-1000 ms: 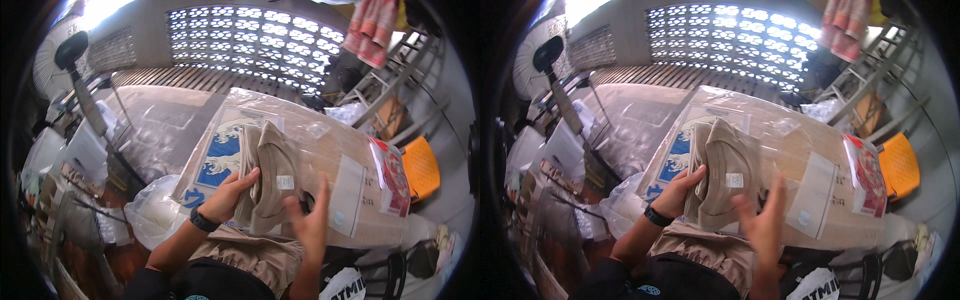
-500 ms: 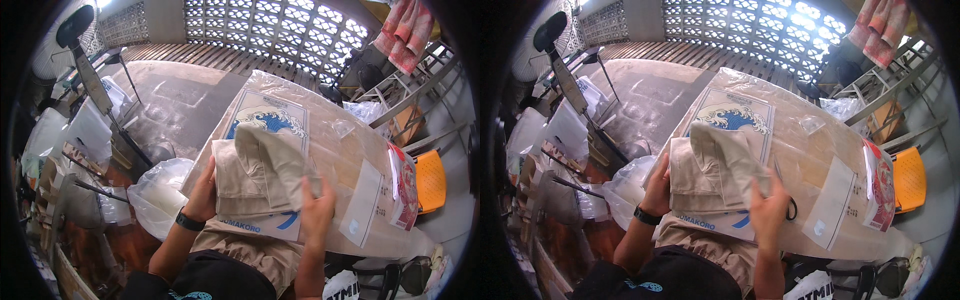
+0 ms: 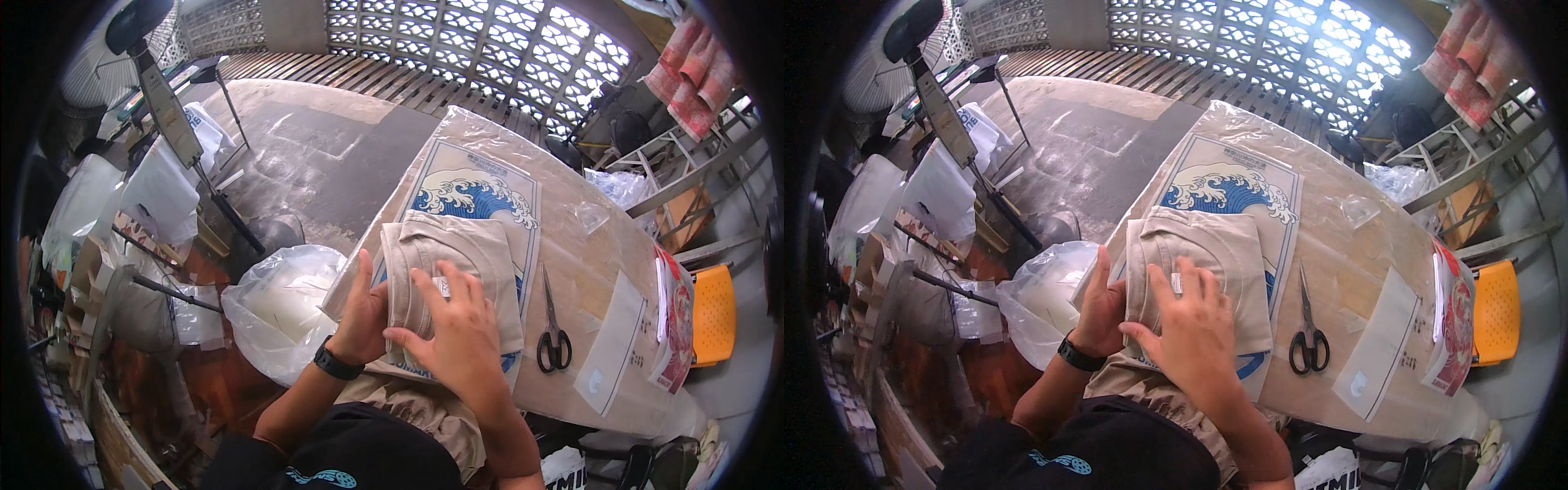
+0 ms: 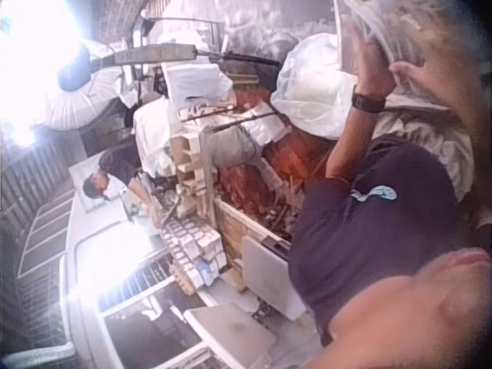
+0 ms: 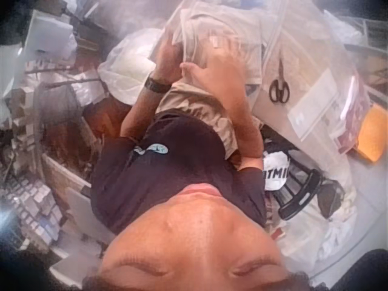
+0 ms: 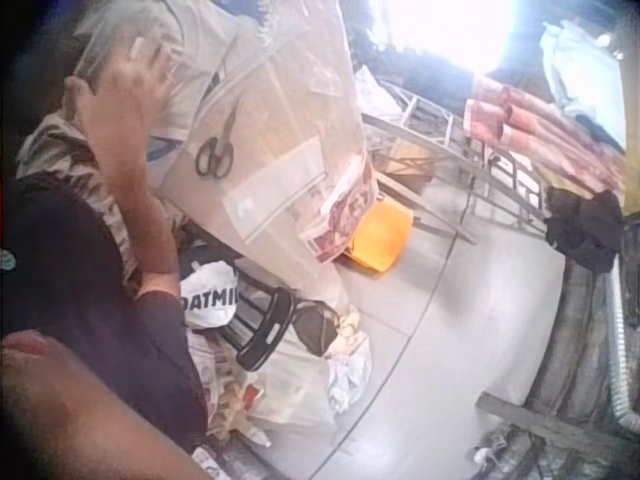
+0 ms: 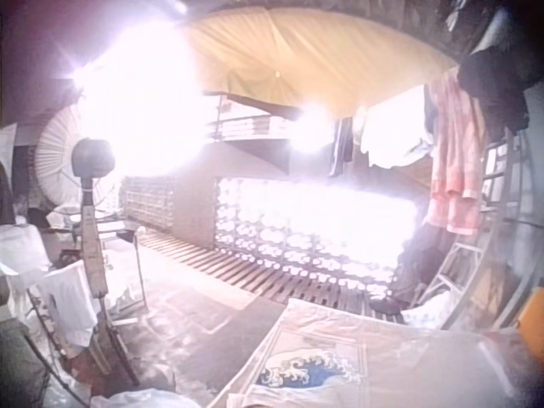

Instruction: The person cuts out various printed graphic designs from large sheets using scissors by hand, then folds several items of clothing and places them on the workspace.

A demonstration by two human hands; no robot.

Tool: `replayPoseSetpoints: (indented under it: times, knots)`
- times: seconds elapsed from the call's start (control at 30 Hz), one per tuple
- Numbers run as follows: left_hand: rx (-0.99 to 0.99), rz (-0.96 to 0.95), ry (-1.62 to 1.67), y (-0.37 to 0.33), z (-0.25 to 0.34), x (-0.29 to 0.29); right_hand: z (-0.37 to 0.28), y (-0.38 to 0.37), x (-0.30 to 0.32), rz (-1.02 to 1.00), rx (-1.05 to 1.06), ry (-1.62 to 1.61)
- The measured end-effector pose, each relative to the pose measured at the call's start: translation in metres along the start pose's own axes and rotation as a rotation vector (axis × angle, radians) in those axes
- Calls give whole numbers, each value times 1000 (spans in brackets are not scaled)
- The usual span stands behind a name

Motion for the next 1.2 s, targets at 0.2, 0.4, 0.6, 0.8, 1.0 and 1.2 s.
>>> replayPoseSetpoints:
  times: [0.2, 0.4, 0.6, 0.8, 1.0, 1.2]
  knots:
    - [-1, -39, 26, -5, -4, 3, 19, -5, -7, -119, 34, -78]
    - [-16, -83, 49, -4, -3, -4, 0, 10, -10, -130, 68, 65]
    - [-36, -83, 31, -5, -2, -2, 5, -2, -6, -28, 106, 61]
    - [10, 26, -90, -2, -4, 3, 52, -12, 0, -5, -185, -198]
    - [-18, -43, 95, -3, -4, 1, -9, 16, -2, -92, 206, 152]
    - [-33, -72, 108, -4, -4, -3, 7, 14, -13, -181, 205, -38]
Point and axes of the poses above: each hand's wrist, its own y-axis away from the middle knuckle, its own x-axis out of the back of the hand, z = x × y, the point moved 9 cm from there along -y, towards the middle knuckle, and after that the axes turned 5 degrees about -y, right-handed, at the moved point
